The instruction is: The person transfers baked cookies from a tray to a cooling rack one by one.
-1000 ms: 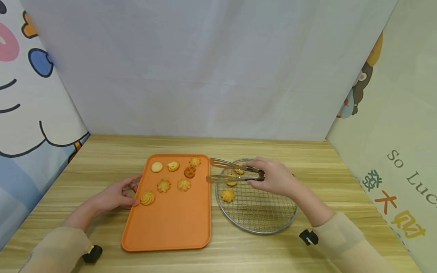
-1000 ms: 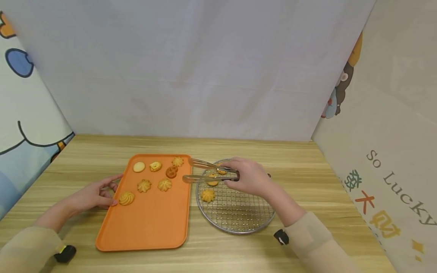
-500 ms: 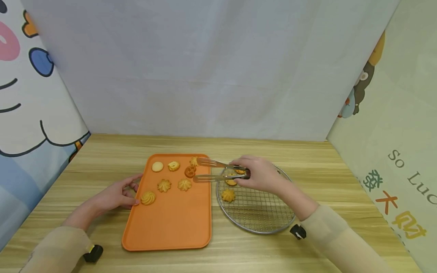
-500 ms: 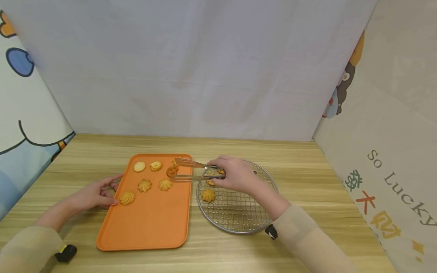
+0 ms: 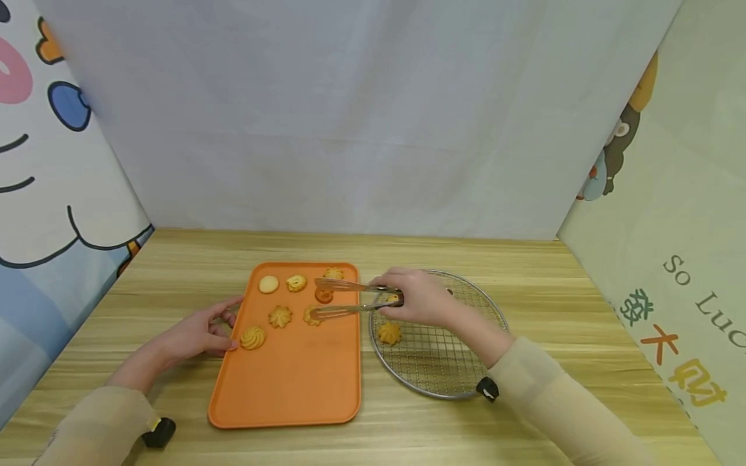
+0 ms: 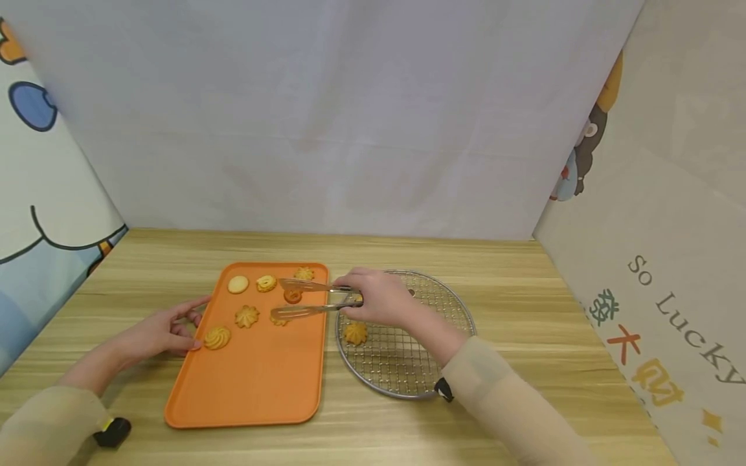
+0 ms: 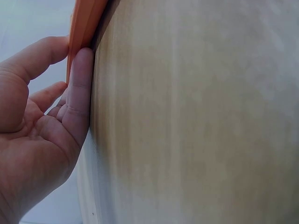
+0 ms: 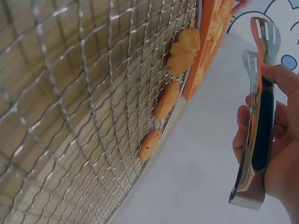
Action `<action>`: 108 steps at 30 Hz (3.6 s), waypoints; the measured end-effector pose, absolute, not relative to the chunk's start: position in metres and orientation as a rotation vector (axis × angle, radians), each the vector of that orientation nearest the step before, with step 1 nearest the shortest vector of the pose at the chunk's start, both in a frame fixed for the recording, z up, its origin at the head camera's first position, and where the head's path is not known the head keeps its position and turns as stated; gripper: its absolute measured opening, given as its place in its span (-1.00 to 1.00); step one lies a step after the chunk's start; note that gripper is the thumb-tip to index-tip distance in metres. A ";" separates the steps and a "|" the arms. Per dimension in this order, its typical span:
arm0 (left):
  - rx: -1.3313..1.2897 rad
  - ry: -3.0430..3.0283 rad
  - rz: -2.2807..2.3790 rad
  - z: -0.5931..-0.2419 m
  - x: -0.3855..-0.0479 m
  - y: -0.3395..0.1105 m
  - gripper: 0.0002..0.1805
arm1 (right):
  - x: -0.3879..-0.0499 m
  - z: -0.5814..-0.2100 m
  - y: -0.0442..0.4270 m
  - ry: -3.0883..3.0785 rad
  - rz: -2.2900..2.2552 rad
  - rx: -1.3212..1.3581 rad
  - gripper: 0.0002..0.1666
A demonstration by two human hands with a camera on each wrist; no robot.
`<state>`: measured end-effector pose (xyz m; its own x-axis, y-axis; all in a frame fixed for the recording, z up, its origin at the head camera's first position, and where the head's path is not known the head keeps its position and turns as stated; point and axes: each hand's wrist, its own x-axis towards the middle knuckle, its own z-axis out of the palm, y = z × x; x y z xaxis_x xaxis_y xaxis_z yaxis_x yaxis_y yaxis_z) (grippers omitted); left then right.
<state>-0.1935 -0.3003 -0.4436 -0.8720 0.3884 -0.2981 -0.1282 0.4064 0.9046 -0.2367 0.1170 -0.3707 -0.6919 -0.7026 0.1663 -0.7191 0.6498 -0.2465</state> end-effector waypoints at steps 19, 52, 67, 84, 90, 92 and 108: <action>0.244 2.198 1.481 -0.445 -0.193 -0.301 0.03 | -0.254 -0.391 0.094 -2.876 0.370 1.296 -0.52; 0.237 2.190 1.474 -0.440 -0.192 -0.300 0.04 | -0.262 -0.397 0.090 -2.950 0.483 1.310 -0.55; 0.236 2.189 1.468 -0.441 -0.193 -0.301 0.04 | -0.260 -0.394 0.089 -2.972 0.478 1.300 -0.56; 0.224 2.185 1.475 -0.442 -0.192 -0.302 0.05 | -0.258 -0.388 0.095 -2.947 0.525 1.329 -0.57; 0.216 2.175 1.482 -0.443 -0.192 -0.302 0.04 | -0.256 -0.378 0.103 -2.933 0.557 1.323 -0.57; 0.218 2.179 1.476 -0.442 -0.192 -0.301 0.04 | -0.255 -0.375 0.106 -2.928 0.563 1.316 -0.57; 0.229 2.189 1.470 -0.440 -0.192 -0.300 0.04 | -0.253 -0.347 0.140 -2.888 0.636 1.225 -0.57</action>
